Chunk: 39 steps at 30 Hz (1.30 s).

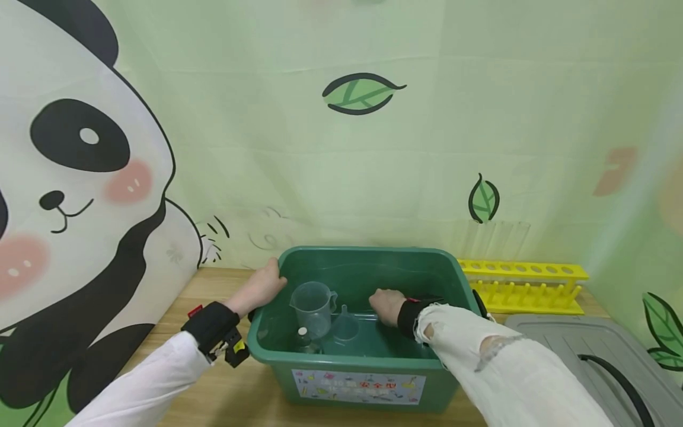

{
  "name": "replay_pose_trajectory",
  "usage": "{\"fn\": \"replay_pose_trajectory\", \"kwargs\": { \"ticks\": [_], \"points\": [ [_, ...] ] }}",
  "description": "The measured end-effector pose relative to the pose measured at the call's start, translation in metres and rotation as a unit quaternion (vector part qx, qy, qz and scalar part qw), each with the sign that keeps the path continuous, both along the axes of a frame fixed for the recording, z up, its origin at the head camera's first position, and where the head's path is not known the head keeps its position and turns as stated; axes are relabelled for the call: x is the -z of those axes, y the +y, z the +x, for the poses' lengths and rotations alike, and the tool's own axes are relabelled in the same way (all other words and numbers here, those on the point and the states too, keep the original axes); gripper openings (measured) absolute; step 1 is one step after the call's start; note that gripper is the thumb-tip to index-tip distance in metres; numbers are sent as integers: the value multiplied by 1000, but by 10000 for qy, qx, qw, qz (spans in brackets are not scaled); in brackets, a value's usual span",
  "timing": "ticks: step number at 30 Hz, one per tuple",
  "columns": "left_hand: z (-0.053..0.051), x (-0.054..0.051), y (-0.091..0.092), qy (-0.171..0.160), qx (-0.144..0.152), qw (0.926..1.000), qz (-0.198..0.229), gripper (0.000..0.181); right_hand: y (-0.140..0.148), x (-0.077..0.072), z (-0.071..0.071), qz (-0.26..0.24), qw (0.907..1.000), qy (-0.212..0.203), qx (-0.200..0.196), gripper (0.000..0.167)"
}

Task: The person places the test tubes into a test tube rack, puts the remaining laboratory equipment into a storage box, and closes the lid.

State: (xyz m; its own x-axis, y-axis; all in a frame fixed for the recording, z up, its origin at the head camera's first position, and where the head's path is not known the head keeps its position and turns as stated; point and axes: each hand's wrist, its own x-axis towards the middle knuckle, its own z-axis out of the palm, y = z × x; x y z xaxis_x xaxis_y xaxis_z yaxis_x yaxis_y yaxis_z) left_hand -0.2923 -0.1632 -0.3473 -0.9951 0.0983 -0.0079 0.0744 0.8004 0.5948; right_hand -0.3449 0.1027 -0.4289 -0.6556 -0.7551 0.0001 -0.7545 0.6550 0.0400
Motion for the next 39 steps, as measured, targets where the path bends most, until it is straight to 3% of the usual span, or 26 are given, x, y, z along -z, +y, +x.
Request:
{"fn": "replay_pose_trajectory", "kwargs": {
  "ticks": [3, 10, 18, 25, 33, 39],
  "points": [
    [0, 0, 1, -8, 11, 10000, 23, 42, -2, -7, 1, 102, 9998, -147, 19, 22],
    [-2, 1, 0, -2, 20, 10000, -17, 45, -5, -22, 4, 276, 9995, -53, 152, 15],
    [-1, 1, 1, 2, 28, 10000, 5, 47, 0, -45, 7, 264, 9983, -271, 439, 27],
    [0, 1, 2, 55, 21, 10000, -34, 47, 5, -68, 11, 292, 9981, -42, 539, 20],
    [-1, 1, 2, 74, 29, 10000, 39, 45, 4, -104, 28, -30, 9984, -78, 551, 35],
    [0, 0, 1, 88, 36, 9999, 81, 45, 6, -125, 32, -459, 9985, 39, 286, 42]
  ]
}}
